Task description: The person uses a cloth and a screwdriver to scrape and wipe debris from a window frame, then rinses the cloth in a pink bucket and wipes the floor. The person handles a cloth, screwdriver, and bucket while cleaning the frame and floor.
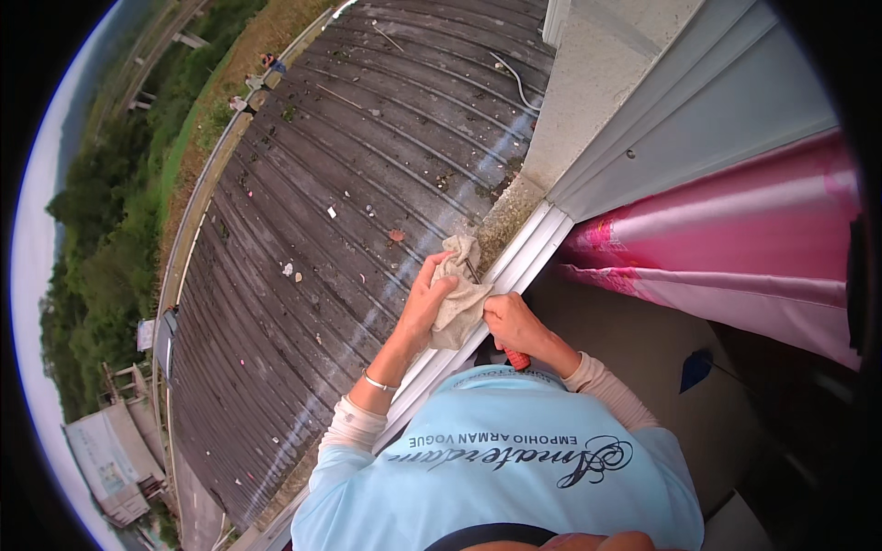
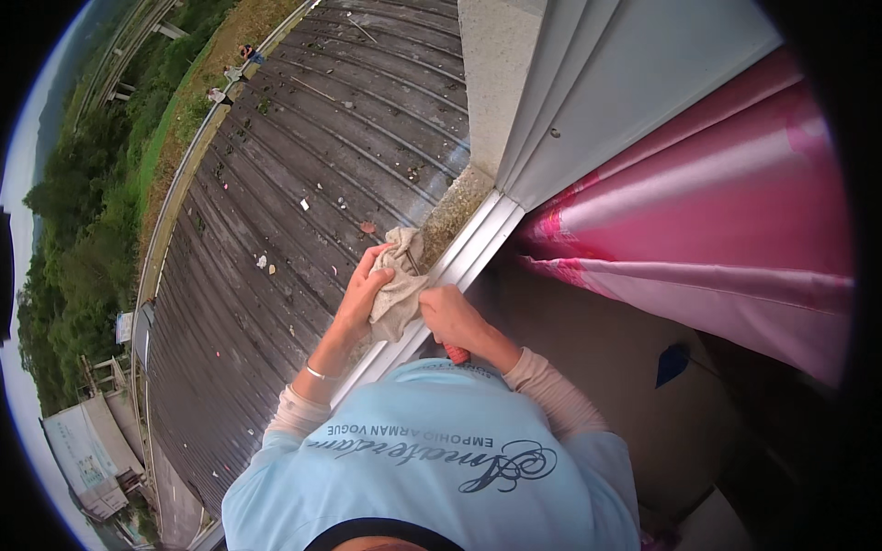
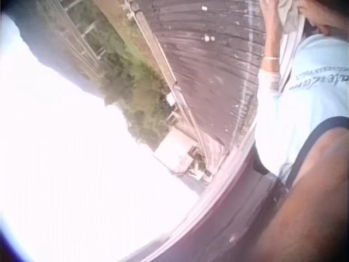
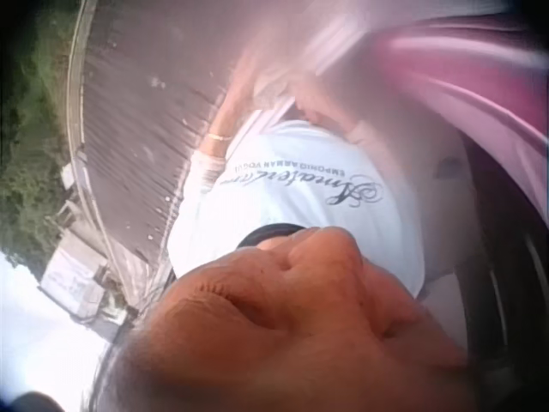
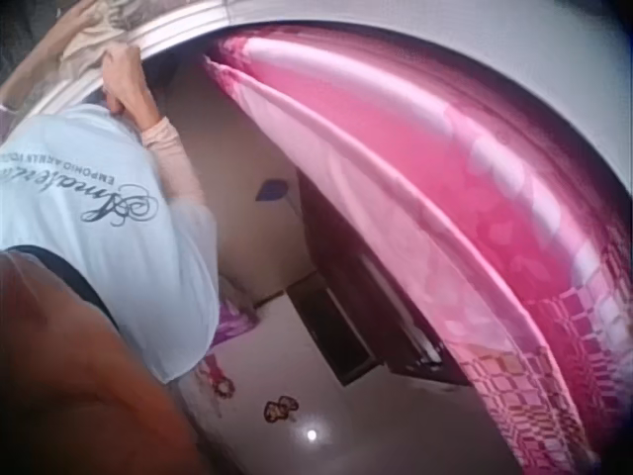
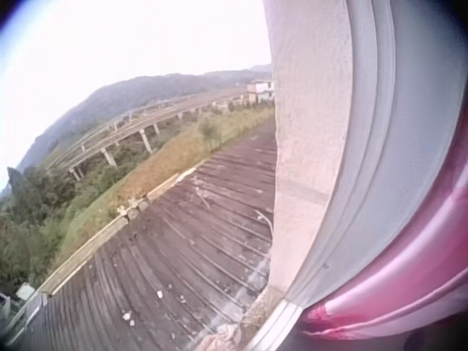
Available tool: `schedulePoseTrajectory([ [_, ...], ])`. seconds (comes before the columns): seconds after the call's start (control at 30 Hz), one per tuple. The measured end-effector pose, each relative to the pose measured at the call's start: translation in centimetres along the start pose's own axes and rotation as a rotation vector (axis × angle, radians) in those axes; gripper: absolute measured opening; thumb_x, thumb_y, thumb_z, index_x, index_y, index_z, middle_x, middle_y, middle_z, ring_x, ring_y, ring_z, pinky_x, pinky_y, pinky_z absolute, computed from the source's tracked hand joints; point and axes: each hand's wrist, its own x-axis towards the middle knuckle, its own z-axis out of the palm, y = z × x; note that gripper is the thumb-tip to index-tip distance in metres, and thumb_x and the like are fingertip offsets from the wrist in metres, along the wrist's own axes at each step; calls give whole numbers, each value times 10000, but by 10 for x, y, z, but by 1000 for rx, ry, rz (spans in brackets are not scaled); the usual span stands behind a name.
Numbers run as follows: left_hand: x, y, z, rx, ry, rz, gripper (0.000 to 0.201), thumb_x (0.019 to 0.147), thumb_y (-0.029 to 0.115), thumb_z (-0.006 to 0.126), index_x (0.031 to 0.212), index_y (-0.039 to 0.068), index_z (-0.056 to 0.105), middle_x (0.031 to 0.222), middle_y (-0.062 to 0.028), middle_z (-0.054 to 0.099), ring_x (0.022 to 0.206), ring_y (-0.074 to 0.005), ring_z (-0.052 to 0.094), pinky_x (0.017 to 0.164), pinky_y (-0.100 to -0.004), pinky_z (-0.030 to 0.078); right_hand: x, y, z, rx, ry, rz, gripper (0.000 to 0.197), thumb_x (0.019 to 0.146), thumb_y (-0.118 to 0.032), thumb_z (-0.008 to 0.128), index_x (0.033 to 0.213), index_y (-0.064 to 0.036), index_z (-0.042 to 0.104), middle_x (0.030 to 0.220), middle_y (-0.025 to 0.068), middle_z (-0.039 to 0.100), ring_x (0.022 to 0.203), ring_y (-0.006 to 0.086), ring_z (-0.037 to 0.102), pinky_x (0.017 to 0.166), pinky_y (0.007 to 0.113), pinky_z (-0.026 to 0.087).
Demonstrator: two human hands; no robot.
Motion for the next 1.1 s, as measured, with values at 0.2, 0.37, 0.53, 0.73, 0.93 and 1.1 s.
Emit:
schedulePoseTrajectory([
  [0.2,-8,10,1,-79,-274,-135,344,885,80,555,1220,126,492,1094,-16,560,969,-94,555,841,-245,470,-43,8,-54,76,-87,49,306,907,-99,490,630,27,451,539,51,498,410,148,565,378,289,413],
  [0.37,13,-29,-4,307,-318,71,324,754,-8,488,1054,108,528,985,30,512,920,-70,482,786,-208,406,-71,10,-80,72,-101,235,390,974,-158,470,615,-3,470,585,40,522,396,135,543,376,275,407],
  [0.53,30,-44,-15,272,-118,85,248,717,-27,467,935,93,475,923,54,449,846,-56,420,725,-185,361,-84,13,-87,280,-87,237,397,978,-170,464,610,-22,469,576,33,506,385,128,519,378,262,403],
  [0.73,19,-24,-20,-418,-135,-237,332,896,254,682,1114,72,510,1076,-72,594,1009,-214,613,904,-377,527,-67,15,-78,194,-101,336,388,979,-175,461,616,-37,461,577,25,502,400,126,523,376,262,396],
  [0.93,-11,-17,-13,-829,-345,-436,565,888,202,681,1364,32,427,1223,-129,590,1082,-255,616,942,-410,530,-49,22,-60,170,-234,253,400,978,-186,471,611,-29,457,592,30,507,413,131,539,398,263,403],
  [1.1,-14,2,16,-779,-622,-335,792,858,128,621,1528,75,203,1445,-126,412,1219,-235,513,1034,-342,422,-75,0,-70,272,-246,179,423,1017,-210,446,640,-22,494,588,17,500,410,119,525,413,229,400],
])
